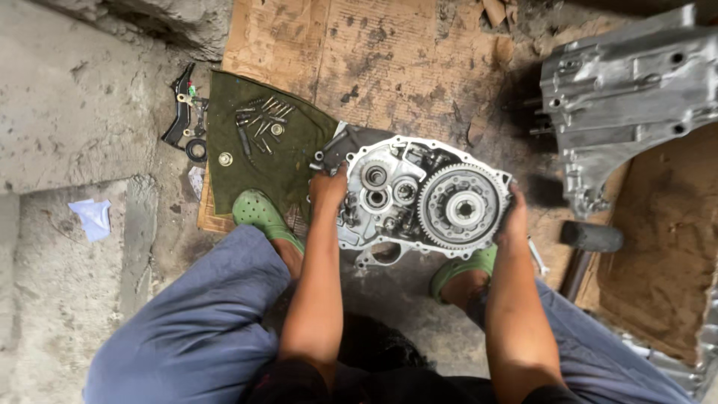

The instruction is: The person sits on the floor of a repair shop assembling a motorcycle engine crankcase. They place gears, bearings and shafts into the lower crankcase half, align the upper crankcase half over it, and tap components into place with a mallet, repositioning parts by hand as they fit the halves together.

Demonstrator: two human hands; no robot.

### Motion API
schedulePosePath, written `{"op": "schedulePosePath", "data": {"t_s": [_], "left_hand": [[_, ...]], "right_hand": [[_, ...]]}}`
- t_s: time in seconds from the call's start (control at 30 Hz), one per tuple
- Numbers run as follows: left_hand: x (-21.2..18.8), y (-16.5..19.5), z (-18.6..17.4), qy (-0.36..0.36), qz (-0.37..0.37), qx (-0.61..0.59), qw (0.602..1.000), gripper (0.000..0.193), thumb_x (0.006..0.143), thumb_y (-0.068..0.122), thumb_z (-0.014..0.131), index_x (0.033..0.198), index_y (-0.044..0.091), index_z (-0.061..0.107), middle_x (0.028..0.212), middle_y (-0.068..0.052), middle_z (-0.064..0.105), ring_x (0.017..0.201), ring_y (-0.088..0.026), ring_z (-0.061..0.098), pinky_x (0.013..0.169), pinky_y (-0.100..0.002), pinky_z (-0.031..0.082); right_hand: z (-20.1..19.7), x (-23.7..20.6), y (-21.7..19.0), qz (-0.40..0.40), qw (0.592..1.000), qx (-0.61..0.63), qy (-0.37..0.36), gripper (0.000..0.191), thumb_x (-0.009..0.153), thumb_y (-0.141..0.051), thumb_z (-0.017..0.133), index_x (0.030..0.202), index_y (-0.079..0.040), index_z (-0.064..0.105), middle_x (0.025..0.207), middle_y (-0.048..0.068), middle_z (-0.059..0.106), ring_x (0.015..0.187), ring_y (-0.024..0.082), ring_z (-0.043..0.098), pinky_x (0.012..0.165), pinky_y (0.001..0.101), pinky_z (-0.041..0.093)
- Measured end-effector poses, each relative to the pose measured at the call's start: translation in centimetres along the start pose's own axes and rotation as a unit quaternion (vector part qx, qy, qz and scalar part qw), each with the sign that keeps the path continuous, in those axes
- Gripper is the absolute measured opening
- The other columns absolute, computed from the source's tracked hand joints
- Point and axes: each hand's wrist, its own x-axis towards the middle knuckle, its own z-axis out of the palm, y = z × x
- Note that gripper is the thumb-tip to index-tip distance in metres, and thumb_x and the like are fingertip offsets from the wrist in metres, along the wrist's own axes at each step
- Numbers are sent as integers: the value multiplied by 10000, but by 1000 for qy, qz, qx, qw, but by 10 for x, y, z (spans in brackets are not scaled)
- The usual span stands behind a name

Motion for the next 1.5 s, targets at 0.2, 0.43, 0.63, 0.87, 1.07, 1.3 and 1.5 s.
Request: {"op": "schedulePosePath", "data": {"t_s": [0.2,0.43,0.63,0.87,1.07,1.3,1.5], "left_hand": [[4,24,1,52,115,58,990,509,801,440,787,1044,6,680,1040,-235,721,1015,-433,677,868,-497,520],[94,56,-41,-28,248,-164,954,216,864,215,762,982,37,731,894,-49,770,780,-149,662,709,-344,520],[135,77,-65,-8,120,-161,980,327,883,229,779,927,-77,676,846,-107,694,739,-162,603,641,-339,491],[141,77,-70,-29,66,-172,982,406,866,287,719,1033,-81,684,966,-158,746,823,-203,680,723,-353,534],[133,93,-107,-25,116,86,989,708,935,542,711,1263,-82,647,1280,-315,615,1229,-402,571,1008,-444,444],[47,179,-146,-137,194,-228,944,295,984,337,644,1101,65,635,1046,-78,734,964,-220,715,699,-363,475],[-48,269,-50,-312,221,-269,884,343,1021,356,606,1164,45,614,1130,-116,694,1040,-267,710,875,-398,549]], "right_hand": [[-4,-8,5,28,996,84,23,519,966,-471,570,1277,-71,684,1258,116,729,1151,280,697,1046,425,540],[60,41,3,-37,988,144,-45,481,967,-423,656,1265,-48,691,1271,124,728,1180,284,693,1103,414,525],[145,87,-31,-25,988,110,-105,505,967,-479,643,1213,-43,711,1210,136,744,1126,306,706,1061,444,548],[159,104,-32,99,993,46,-52,751,907,-653,476,1237,-22,715,1248,199,746,1128,355,727,1067,492,547],[162,50,-98,-25,856,-513,-56,752,876,-659,511,1346,-79,596,1326,192,676,1196,331,658,1042,465,479],[37,-103,-251,-150,635,-756,-48,702,900,-602,626,1387,-97,615,1295,206,685,1200,338,646,1028,401,483],[-124,-84,-258,-182,934,-266,156,467,1002,-471,594,1220,-59,628,1028,75,716,902,180,686,743,325,521]]}}
